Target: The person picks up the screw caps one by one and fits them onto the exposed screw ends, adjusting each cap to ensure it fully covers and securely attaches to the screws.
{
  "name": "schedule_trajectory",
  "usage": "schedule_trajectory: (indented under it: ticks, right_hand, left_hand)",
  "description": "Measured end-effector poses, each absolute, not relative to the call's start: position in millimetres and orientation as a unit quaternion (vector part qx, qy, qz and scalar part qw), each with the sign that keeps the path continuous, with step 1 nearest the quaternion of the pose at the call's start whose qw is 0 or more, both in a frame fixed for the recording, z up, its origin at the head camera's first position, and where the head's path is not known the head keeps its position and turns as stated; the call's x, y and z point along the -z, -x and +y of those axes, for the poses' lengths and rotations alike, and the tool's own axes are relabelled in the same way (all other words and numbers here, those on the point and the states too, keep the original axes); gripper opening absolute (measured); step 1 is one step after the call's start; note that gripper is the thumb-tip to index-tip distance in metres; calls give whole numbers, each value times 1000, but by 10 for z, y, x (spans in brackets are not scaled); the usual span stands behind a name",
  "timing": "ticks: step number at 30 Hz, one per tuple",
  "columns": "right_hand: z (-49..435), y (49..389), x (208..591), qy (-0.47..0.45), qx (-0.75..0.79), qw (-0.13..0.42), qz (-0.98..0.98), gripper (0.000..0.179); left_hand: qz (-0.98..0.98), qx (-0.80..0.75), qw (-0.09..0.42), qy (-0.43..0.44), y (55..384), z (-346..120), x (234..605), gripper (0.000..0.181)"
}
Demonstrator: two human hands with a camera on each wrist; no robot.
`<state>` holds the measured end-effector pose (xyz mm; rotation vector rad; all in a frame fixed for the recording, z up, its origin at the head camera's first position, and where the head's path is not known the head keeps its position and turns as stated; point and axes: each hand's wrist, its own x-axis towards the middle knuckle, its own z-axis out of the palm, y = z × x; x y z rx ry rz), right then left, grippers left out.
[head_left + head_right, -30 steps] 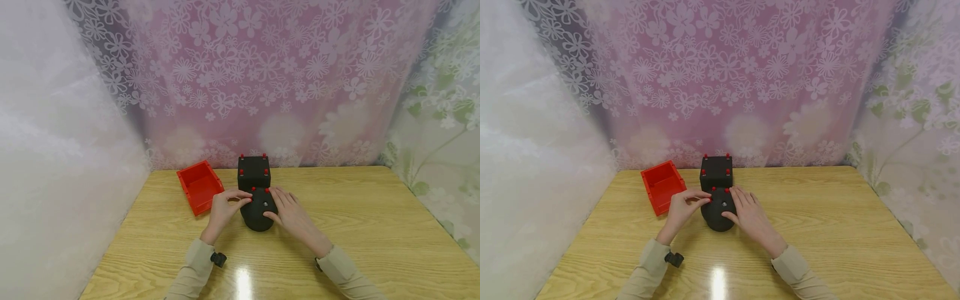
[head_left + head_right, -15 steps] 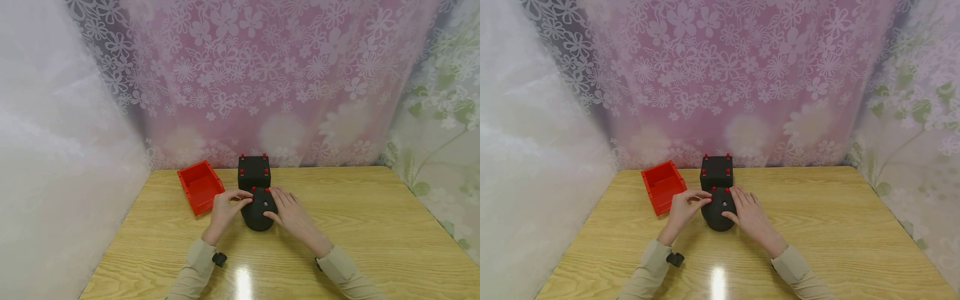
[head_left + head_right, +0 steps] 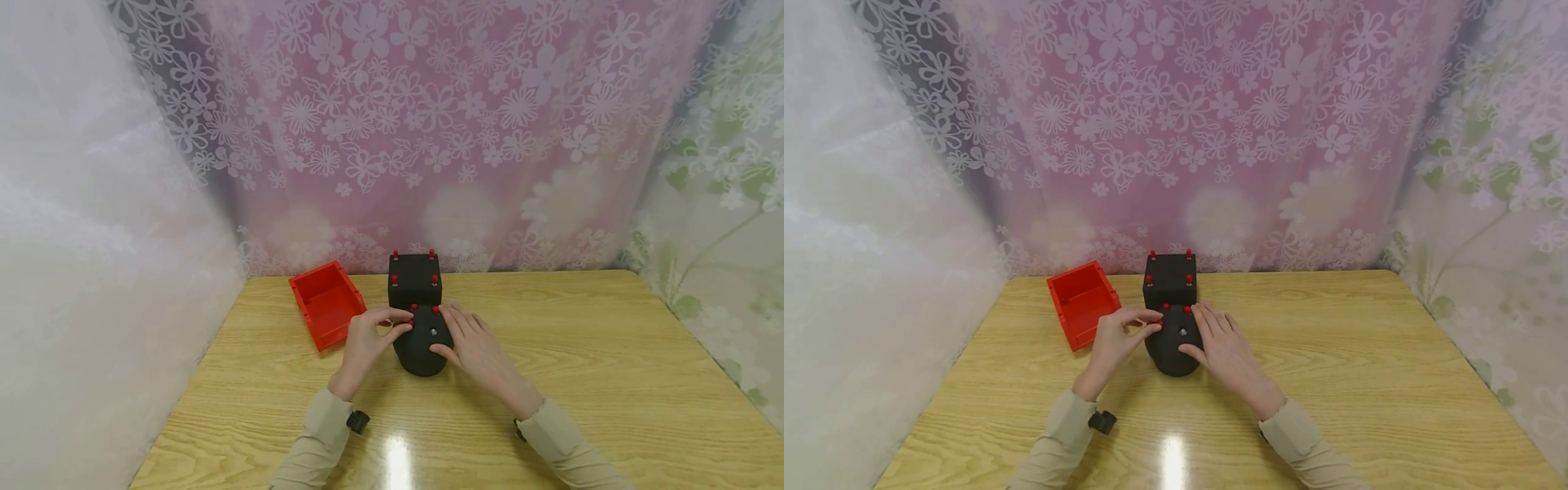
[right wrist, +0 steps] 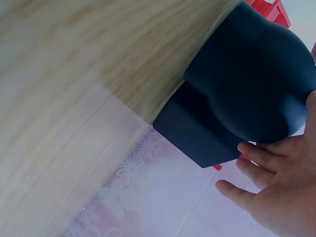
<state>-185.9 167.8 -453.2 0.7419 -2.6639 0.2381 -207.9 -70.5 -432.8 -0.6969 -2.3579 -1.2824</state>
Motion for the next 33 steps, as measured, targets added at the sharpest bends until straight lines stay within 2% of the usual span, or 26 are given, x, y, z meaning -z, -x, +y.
schedule_trajectory:
  ticks: [6,12,17,26,33]
  right_hand:
    - [1684,1844,4512,-262,-81,178,-945,83]
    - [1688,1831,4497,-261,-89,176,-945,82]
    - [1699,1825,4493,-259,-94,175,-945,83]
    - [1693,1836,4505,-263,-80,184,-944,83]
    - [1682,1824,4501,-265,-80,190,-942,83]
  left_hand:
    - [-837,459,173,245,2080,-712,4306,22]
    - [-821,511,180,181,2089,-745,4262,16]
    - [-803,545,188,150,2112,-782,4231,22]
    - [-776,595,173,121,2158,-889,4165,35]
    - [-770,600,177,124,2254,-1061,4029,28]
